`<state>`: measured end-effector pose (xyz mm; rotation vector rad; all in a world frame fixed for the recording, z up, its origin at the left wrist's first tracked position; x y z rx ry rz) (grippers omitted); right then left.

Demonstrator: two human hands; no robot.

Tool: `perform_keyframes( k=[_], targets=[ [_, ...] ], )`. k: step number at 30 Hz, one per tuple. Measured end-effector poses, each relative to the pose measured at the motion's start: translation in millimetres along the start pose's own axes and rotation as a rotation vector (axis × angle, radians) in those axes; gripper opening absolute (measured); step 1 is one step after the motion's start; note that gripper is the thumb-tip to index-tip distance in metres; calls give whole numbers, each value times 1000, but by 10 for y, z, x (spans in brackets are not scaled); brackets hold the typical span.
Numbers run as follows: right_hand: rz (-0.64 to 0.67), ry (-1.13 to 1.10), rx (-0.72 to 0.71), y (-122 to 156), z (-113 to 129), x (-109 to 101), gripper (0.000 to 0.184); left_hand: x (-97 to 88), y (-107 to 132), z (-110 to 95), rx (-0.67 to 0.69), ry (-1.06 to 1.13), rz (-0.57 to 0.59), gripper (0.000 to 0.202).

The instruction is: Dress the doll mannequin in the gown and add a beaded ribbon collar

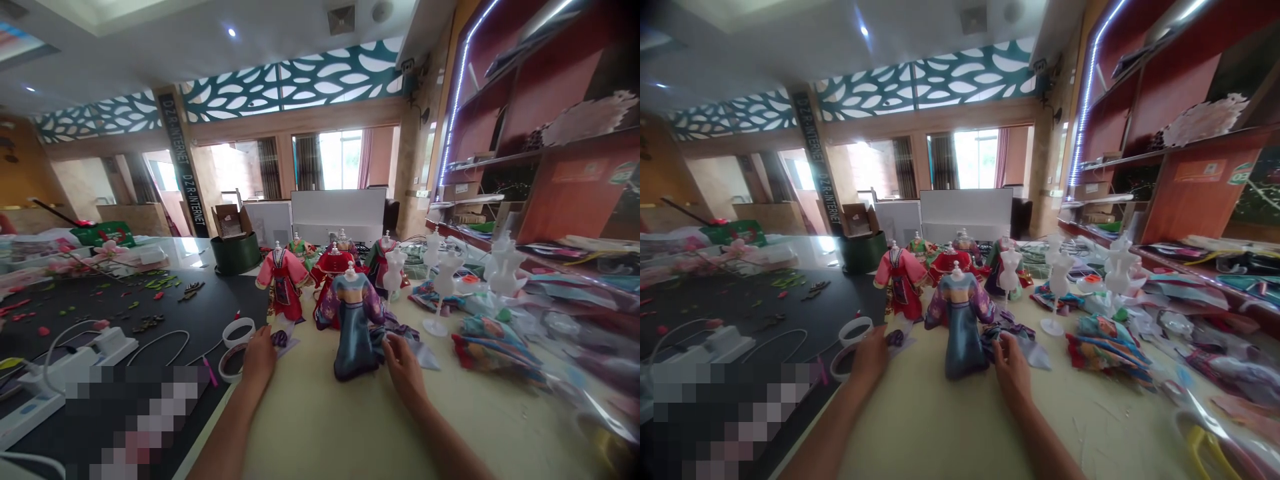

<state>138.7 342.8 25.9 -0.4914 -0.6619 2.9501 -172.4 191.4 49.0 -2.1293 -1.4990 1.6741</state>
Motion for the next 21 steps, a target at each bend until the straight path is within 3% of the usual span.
perform_keyframes(
  k=[5,10,16,21],
  targets=[
    [-1,-11,-5,-8,-14,19,44,127,44,-89,3,-76,46,21],
    [-20,-32,-5,-12,-26,19,44,99,55,-148,-21,4,75,11],
    [-39,-103,0,-11,-34,8,42,-129,93,-341,-86,357,83,13],
    [-98,-199,-23,-49,52,-69,36,-249,251,-630,-170,779,230,16]
  ],
)
Point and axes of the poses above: each hand's wrist, its own y-axis away from the middle knuckle, its own x-axis out of the palm, z = x × y, the point moved 7 cm from there along -y, towards the middle knuckle, and after that the axes turned 12 degrees about -z, right-handed, at the moved point
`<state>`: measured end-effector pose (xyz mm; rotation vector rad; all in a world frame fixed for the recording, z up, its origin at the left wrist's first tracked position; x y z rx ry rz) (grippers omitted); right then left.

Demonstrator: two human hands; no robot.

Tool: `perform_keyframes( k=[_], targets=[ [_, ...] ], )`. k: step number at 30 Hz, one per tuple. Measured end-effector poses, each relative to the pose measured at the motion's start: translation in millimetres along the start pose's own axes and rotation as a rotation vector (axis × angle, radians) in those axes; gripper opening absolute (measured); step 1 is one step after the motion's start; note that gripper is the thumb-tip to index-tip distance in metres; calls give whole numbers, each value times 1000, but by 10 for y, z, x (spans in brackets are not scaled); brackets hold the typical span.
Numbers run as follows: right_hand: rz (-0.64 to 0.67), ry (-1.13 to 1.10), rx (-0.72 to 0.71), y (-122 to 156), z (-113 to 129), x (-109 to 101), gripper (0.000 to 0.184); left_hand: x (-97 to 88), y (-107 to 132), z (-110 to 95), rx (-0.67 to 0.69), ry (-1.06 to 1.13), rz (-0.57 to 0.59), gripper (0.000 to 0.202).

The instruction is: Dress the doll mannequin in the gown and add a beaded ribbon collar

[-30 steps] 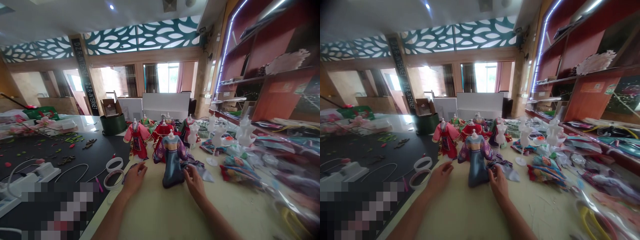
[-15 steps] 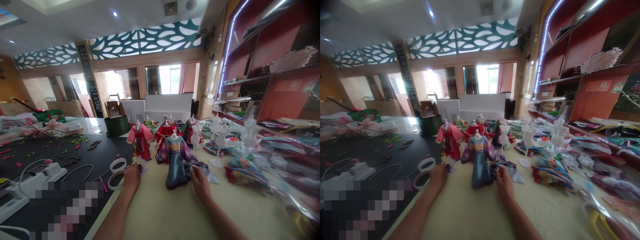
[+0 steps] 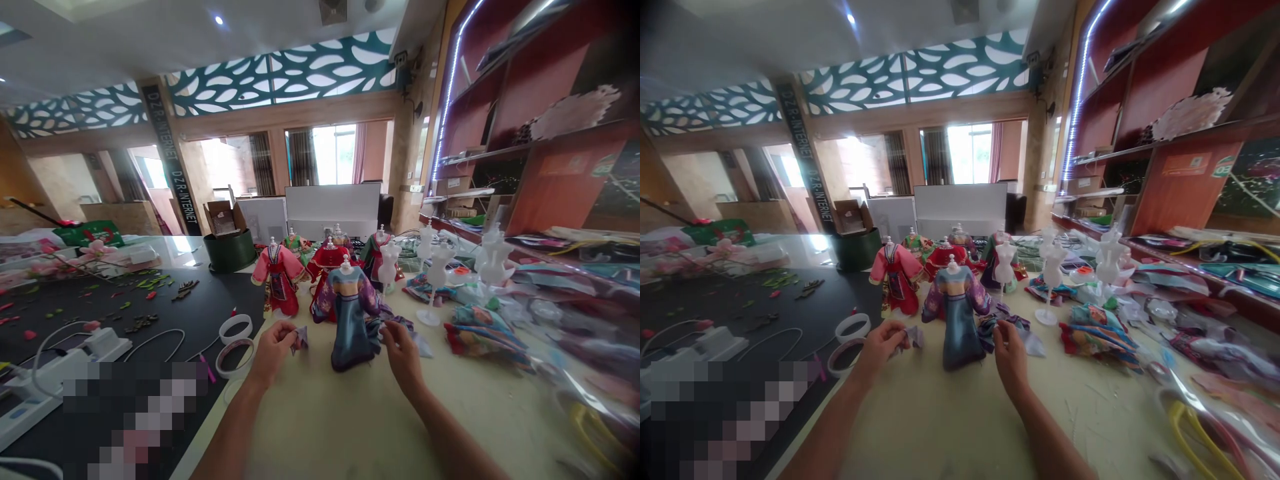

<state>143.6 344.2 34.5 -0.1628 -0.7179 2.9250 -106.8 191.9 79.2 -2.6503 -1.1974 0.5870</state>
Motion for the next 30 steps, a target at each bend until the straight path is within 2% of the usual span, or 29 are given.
perform_keyframes(
  k=[6,9,12,15,17,21,23,24,26,30],
  targets=[
    [-170,-79,-70,-52,341,-215,25,191,186,-130,-94,308,187,25],
    [-239,-101,-187,10,570,-293,18,246,249,-156,-123,375,265,26],
    [-221,-116,-325,145,815,-286,11,280,294,-185,-135,405,320,26],
    [-92,-121,-475,341,1063,-190,6,322,331,-227,-125,393,374,29],
    [72,-108,-528,492,1177,-63,10,349,360,-266,-109,368,403,29],
    [414,-38,-512,801,1211,235,45,378,468,-391,-46,349,419,27],
    [495,-31,-497,907,1190,331,59,383,552,-472,-5,342,423,24],
    [515,-33,-475,933,1174,362,60,382,594,-507,6,338,424,23],
    [536,-49,-385,932,1138,395,50,368,656,-563,2,339,425,23],
    [648,-146,-123,862,1133,374,17,291,692,-644,-58,379,441,27]
  ],
)
Point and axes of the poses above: each hand's wrist, its own y-axis away from the middle knuckle, its own x-axis out of the palm, z = x × y, the point moved 7 cm from there along -y, towards the middle knuckle, and after that the axes turned 12 degrees about -z, right-handed, at the moved point
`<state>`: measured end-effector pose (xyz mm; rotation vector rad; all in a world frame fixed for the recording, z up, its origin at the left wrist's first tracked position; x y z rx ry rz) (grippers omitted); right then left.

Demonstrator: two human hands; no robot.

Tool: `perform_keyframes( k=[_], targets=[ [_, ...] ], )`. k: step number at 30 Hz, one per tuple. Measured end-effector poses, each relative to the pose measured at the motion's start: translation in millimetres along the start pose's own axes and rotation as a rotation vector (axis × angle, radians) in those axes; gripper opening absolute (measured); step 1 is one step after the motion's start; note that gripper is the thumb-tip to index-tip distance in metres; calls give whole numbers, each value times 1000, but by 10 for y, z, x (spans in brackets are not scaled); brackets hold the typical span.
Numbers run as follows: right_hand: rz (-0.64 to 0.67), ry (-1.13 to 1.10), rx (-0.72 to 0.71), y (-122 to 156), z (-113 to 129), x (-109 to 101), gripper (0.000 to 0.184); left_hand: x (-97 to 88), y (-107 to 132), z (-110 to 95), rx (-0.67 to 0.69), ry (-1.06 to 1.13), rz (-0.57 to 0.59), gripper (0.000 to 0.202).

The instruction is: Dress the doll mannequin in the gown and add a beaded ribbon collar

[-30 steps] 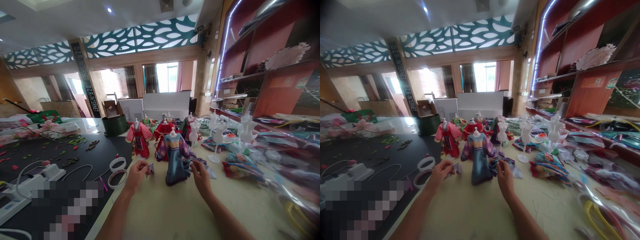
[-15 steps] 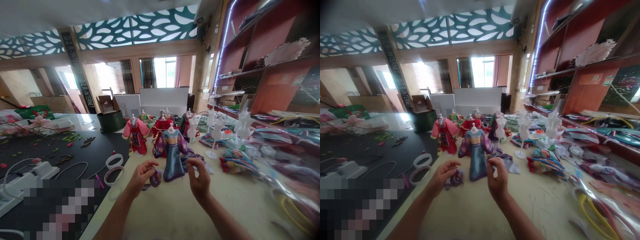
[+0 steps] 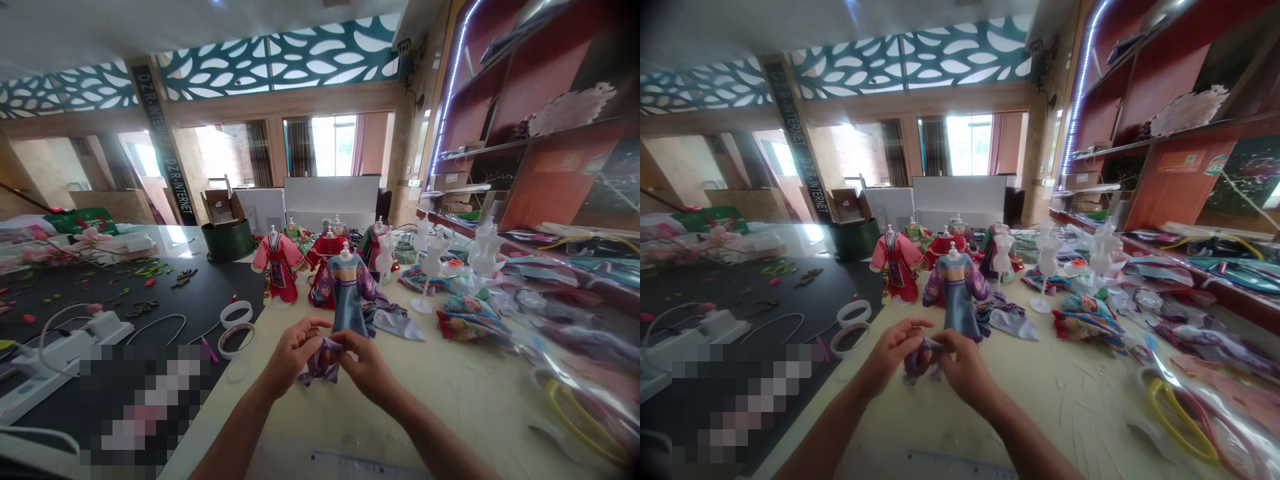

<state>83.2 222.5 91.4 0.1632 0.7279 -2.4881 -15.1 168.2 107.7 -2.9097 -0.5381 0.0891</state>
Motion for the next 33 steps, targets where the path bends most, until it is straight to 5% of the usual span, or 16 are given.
perform_keyframes(
  k=[4,10,21,26,33],
  targets=[
    [86,-228,162,11,105,-150,14,-52,42,-151,26,-100,6,32],
    [30,-517,336,113,264,-496,27,-20,146,-511,140,-176,-46,29],
    [-173,-779,307,507,950,-1243,27,702,323,-1110,152,315,344,23],
    [-211,-845,463,635,758,-1215,29,545,264,-668,68,173,240,28],
    [-270,-964,894,769,-252,-552,19,-124,230,515,-113,-335,63,34]
  ],
)
Point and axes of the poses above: each hand's wrist, its own y-axis away from the middle knuckle, its own x-axis out of the palm, z = x × y, the point moved 7 cm from there along -y, towards the middle knuckle, and after that the axes turned 12 degrees about -z, right-handed, at the moved point
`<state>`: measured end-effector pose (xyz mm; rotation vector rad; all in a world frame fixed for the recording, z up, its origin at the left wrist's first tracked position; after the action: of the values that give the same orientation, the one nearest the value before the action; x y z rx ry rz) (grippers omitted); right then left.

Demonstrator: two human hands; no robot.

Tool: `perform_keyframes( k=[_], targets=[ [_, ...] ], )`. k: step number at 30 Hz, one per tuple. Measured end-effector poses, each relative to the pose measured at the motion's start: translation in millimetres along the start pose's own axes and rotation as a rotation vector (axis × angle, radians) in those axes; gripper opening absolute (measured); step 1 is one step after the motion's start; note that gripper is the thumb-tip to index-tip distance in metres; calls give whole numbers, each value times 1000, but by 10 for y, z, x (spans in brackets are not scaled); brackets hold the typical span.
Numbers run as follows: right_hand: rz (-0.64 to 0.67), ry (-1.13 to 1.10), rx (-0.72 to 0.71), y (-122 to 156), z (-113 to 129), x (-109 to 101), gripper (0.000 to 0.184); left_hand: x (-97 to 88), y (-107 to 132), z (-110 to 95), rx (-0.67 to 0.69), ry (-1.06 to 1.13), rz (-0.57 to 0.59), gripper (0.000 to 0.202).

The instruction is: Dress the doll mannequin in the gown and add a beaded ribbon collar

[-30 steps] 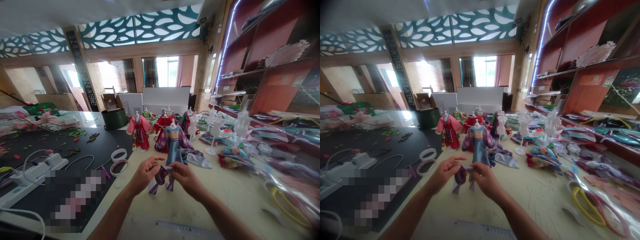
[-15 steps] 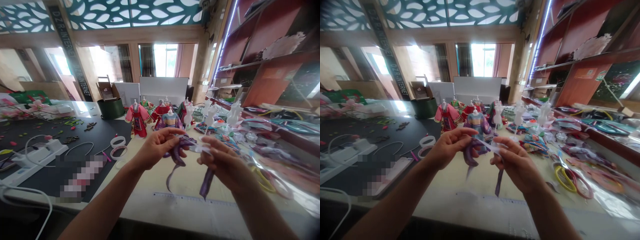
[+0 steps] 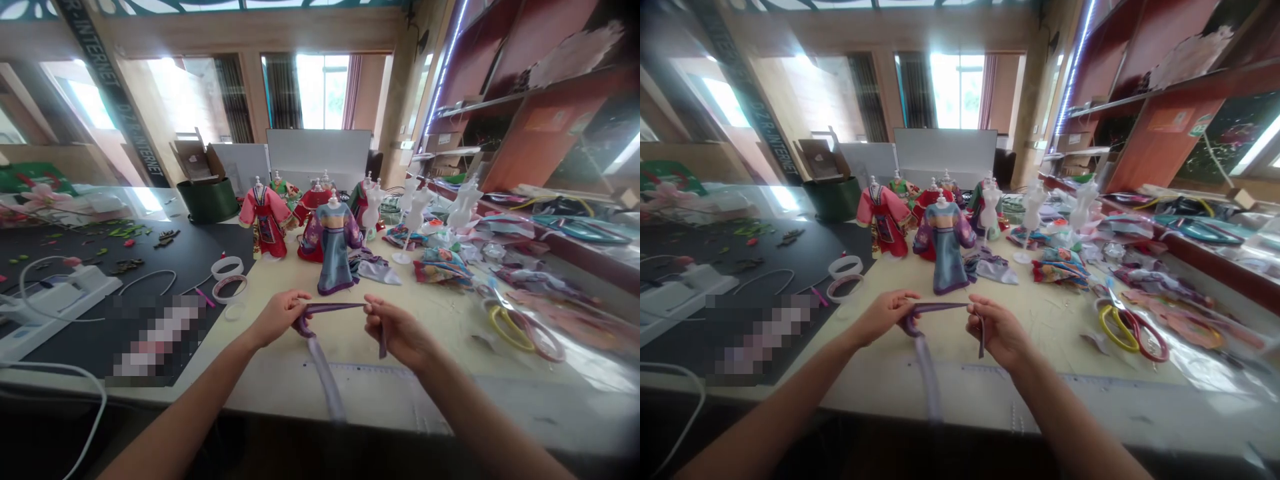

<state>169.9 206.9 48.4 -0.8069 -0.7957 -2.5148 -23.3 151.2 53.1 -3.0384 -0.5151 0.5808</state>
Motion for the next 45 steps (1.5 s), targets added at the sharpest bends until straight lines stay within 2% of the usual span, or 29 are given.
perform_keyframes(
  k=[2,5,7,9,12,15,17,19,20,23,25,27,31,37,40,45],
  targets=[
    [-83,-37,16,-178,-129,-81,15,-79,-25,195,4,-87,-39,31],
    [-186,-25,-41,-321,-149,-218,13,-192,-63,318,40,-217,-109,27],
    [-252,75,-148,-324,-87,-325,16,-253,-83,343,64,-293,-163,25],
    [-270,272,-322,-242,-16,-370,22,-293,-97,360,77,-358,-210,26],
    [-144,740,-593,11,-79,-205,19,-318,-101,392,82,-433,-262,27],
    [41,1257,-795,309,-385,97,16,-319,-75,423,81,-491,-301,29],
    [111,1484,-888,455,-600,260,19,-307,-40,438,82,-523,-319,30],
    [119,1618,-931,515,-767,358,26,-292,3,446,85,-552,-341,30],
    [112,1652,-953,520,-826,389,26,-284,23,448,88,-565,-353,30],
    [144,1667,-1002,481,-946,437,6,-261,61,441,103,-595,-381,30],
    [188,1629,-1013,442,-964,441,7,-247,67,431,115,-606,-379,31],
    [199,1594,-988,397,-923,422,8,-240,64,416,124,-612,-371,33],
    [127,1606,-884,298,-725,333,4,-247,70,377,143,-618,-352,35],
    [59,1740,-1126,266,-374,216,17,-318,147,393,133,-690,-350,35],
    [38,1773,-1201,231,-316,95,19,-349,203,419,116,-737,-351,36],
    [-22,1766,-1246,210,-299,-49,18,-333,243,419,103,-787,-345,36]
  ],
)
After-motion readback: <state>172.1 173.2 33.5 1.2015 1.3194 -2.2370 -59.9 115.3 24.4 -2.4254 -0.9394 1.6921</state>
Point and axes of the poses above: each hand's wrist, its own y-axis away from the middle knuckle, its own x-axis out of the palm, z = x × y, the point moved 7 cm from there along -y, towards the middle knuckle, and after that the axes turned 12 degrees about -z, right-handed, at the moved point
